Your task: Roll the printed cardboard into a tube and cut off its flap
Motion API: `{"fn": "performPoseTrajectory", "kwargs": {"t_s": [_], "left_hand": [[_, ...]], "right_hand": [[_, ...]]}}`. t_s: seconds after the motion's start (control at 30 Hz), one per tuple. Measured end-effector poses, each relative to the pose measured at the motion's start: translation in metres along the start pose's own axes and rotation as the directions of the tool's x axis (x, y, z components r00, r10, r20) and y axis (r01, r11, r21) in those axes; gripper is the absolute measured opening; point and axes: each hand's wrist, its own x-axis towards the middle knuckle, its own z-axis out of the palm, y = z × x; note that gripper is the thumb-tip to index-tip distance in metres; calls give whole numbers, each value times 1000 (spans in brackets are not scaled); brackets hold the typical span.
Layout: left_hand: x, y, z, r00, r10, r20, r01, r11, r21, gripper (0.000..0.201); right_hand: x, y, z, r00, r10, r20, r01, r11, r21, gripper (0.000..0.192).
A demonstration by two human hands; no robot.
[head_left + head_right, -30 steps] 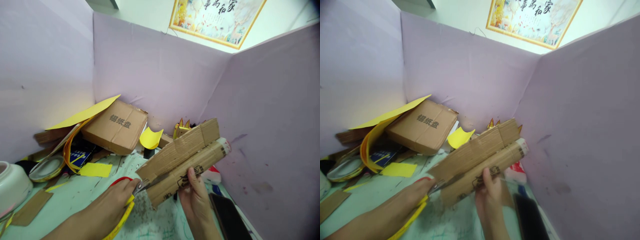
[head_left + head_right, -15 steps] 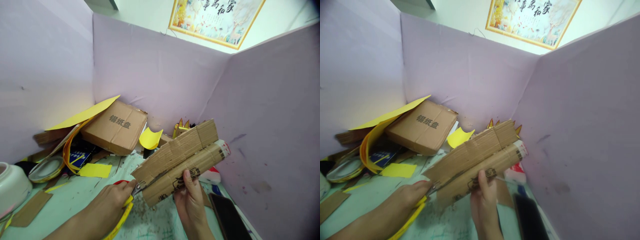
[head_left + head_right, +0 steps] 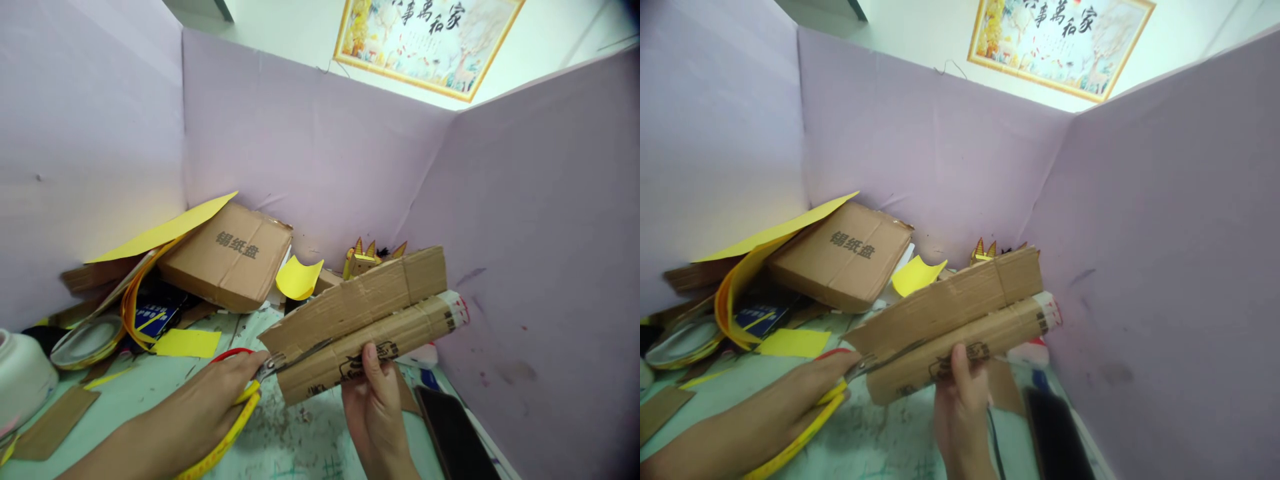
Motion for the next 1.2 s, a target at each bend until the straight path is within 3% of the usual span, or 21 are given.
{"fn": "performPoseTrajectory", "kwargs": {"t_s": [0.17, 0.37, 0.6, 1.2], "left_hand": [[7, 17, -21, 998, 41, 43, -42, 998, 43, 23], [5, 2, 4, 992, 82, -96, -73, 993, 92, 30], [4, -1, 19, 987, 74, -140, -70, 997, 28, 30], [2, -13, 20, 993, 106, -53, -107, 994, -10, 28]], "right_hand": [[0, -1, 2, 1000, 4, -7, -4, 1000, -12, 43], [2, 3, -1, 996, 33, -83, -35, 999, -22, 45], [3, 7, -4, 991, 74, -115, -76, 997, -13, 52], [4, 15, -6, 988, 107, -114, -109, 994, -13, 46]]}}
